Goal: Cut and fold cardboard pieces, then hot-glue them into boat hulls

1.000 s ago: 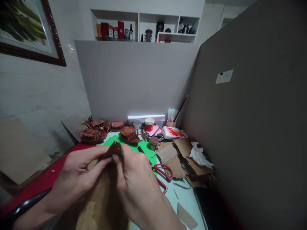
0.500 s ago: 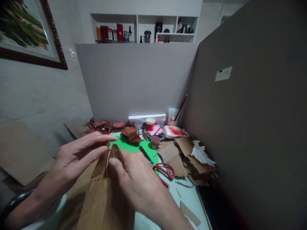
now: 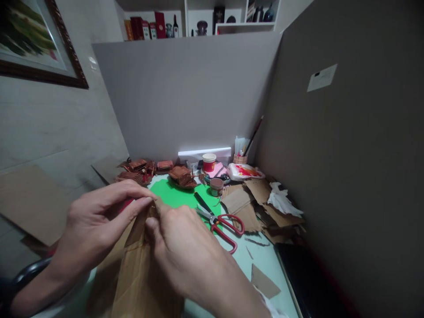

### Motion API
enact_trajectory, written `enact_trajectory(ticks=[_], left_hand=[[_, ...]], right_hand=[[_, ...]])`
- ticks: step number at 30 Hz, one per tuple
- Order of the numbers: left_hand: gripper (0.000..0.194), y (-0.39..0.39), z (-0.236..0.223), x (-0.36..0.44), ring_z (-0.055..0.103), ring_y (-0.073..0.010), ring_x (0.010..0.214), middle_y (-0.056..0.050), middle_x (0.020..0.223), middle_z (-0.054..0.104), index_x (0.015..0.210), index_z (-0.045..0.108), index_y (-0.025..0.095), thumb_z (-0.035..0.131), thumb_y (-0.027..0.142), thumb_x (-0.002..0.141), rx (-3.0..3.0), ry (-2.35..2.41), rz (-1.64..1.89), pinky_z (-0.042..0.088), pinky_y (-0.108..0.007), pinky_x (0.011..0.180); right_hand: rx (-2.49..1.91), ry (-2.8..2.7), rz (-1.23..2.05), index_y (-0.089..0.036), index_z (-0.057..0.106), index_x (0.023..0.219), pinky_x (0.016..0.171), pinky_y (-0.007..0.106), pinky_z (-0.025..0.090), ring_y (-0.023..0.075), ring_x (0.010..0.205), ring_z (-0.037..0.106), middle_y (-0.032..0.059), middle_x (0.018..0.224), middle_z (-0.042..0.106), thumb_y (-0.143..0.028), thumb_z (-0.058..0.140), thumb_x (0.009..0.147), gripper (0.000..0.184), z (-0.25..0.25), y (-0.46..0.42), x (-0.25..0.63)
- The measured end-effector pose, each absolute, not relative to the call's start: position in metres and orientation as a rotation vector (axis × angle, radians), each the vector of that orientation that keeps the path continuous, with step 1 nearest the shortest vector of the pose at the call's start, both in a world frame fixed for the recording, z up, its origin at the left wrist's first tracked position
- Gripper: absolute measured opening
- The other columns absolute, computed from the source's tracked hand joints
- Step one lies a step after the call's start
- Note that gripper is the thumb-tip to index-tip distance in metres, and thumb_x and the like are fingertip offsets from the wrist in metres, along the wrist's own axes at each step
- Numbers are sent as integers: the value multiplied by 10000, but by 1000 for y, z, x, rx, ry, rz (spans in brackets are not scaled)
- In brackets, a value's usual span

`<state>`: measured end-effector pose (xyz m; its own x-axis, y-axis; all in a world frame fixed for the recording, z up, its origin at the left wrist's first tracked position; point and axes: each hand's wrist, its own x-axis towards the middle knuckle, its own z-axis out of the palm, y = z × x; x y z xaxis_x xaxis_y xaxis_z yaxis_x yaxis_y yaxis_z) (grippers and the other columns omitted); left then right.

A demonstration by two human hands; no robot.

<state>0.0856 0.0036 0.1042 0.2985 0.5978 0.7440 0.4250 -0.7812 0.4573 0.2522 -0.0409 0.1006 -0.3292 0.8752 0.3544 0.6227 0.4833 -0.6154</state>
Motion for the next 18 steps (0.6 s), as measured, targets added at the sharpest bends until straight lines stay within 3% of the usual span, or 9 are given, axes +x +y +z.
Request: enact_trajectory(ticks=[6,11,15,18], left_hand=[[139,7,94,92,609,-122,684,18,746,692,772,699,195,627,114,859,2369,985,1580,458,-238,649],[148,19,91,93,638,-138,731,24,781,725,788,740,219,654,114,847,2248,916,1592,475,-250,706],[171,23,97,84,631,-140,812,48,833,721,832,760,269,664,131,863,2051,843,1726,464,-250,794],[168,25,105,77,605,-139,823,52,816,682,816,745,296,643,187,892,1845,702,1825,464,-253,783]], right_hand=[[-1248,-2046,639,-192,584,970,608,271,423,184,714,632,44,839,674,-193,436,1010,153,93,-30,247],[-1227,-2023,670,-186,609,910,688,278,450,177,783,615,35,878,684,-286,446,1026,224,95,-20,250],[-1149,-1912,829,-189,642,899,707,292,488,183,787,611,22,869,681,-496,535,970,333,106,-24,257],[-907,-1755,1096,-235,681,1082,856,316,524,198,988,650,31,1084,695,-517,503,979,349,107,-25,261]])
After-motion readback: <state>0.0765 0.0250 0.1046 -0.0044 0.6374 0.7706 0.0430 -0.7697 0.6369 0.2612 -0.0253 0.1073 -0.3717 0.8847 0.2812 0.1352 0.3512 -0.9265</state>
